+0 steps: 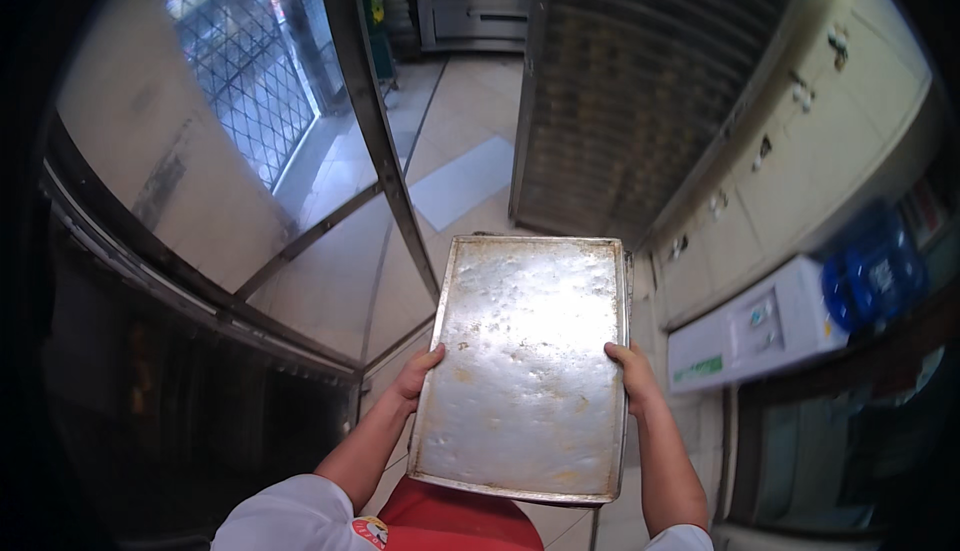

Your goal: The person coats small pieces of dough in a yellow powder, places them onto a metal baking tray, and then rolls more dough pieces by hand on a metal work surface before coating them as well.

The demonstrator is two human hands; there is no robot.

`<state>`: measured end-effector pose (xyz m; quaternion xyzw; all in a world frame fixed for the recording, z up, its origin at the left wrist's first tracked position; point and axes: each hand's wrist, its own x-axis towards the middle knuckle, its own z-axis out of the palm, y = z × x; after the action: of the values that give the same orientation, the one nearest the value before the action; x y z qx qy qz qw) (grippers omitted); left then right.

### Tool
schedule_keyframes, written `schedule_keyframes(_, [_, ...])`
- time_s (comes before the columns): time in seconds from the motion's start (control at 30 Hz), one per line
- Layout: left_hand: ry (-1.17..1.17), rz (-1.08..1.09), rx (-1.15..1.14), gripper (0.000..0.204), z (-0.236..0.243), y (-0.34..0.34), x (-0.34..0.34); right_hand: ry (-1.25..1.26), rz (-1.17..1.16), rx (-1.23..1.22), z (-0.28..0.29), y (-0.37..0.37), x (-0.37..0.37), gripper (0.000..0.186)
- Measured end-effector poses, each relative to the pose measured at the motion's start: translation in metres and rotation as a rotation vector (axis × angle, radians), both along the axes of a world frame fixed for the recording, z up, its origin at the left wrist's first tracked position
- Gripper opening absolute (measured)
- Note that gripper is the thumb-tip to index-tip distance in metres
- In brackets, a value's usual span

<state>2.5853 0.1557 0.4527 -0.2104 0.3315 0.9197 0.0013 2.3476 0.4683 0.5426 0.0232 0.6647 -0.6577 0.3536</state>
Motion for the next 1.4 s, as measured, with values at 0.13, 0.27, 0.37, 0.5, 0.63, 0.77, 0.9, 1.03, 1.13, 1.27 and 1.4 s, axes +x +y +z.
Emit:
schedule_keyframes(0.13, [0.032, 0.108, 0.026, 0.056, 0.006, -0.019, -0.101, 0.012, 0.119, 0.089, 0.009, -0.043, -0.136, 0.050])
schedule_keyframes(0.27, [0.012, 0.209, -0.060, 0.056, 0.015, -0.060, -0.206, 0.026, 0.191, 0.240, -0.007, -0.110, -0.267, 0.053])
schedule_keyframes(0.37, [-0.119, 0.259, -0.099, 0.055, 0.029, -0.088, -0.231, -0.152, 0.215, 0.341, -0.025, -0.166, -0.296, 0.055])
schedule_keyframes(0.5, [-0.260, 0.398, -0.164, 0.057, 0.044, -0.126, -0.285, -0.209, 0.306, 0.422, -0.042, -0.249, -0.358, 0.061])
schedule_keyframes(0.63, [-0.355, 0.568, -0.218, 0.058, 0.038, -0.187, -0.297, -0.233, 0.467, 0.433, -0.089, -0.361, -0.395, 0.060])
schedule_keyframes(0.77, [-0.457, 0.778, -0.210, 0.063, 0.036, -0.249, -0.323, -0.131, 0.615, 0.417, -0.125, -0.491, -0.422, 0.059])
schedule_keyframes(0.9, [-0.548, 0.993, -0.256, 0.068, 0.047, -0.303, -0.330, -0.143, 0.872, 0.424, -0.131, -0.622, -0.430, 0.058])
schedule_keyframes(1.03, [-0.590, 1.268, -0.239, 0.074, 0.051, -0.382, -0.335, -0.018, 1.054, 0.378, -0.108, -0.778, -0.423, 0.058])
schedule_keyframes(1.13, [-0.588, 1.385, -0.230, 0.077, 0.049, -0.450, -0.337, -0.171, 1.146, 0.282, -0.103, -0.890, -0.416, 0.056])
schedule_keyframes(1.27, [-0.557, 1.490, -0.342, 0.075, 0.064, -0.563, -0.356, 0.144, 1.223, 0.175, -0.115, -1.042, -0.422, 0.056])
schedule_keyframes(1.4, [-0.534, 1.413, -0.309, 0.070, 0.103, -0.682, -0.400, 0.038, 1.144, 0.220, -0.154, -1.168, -0.481, 0.053])
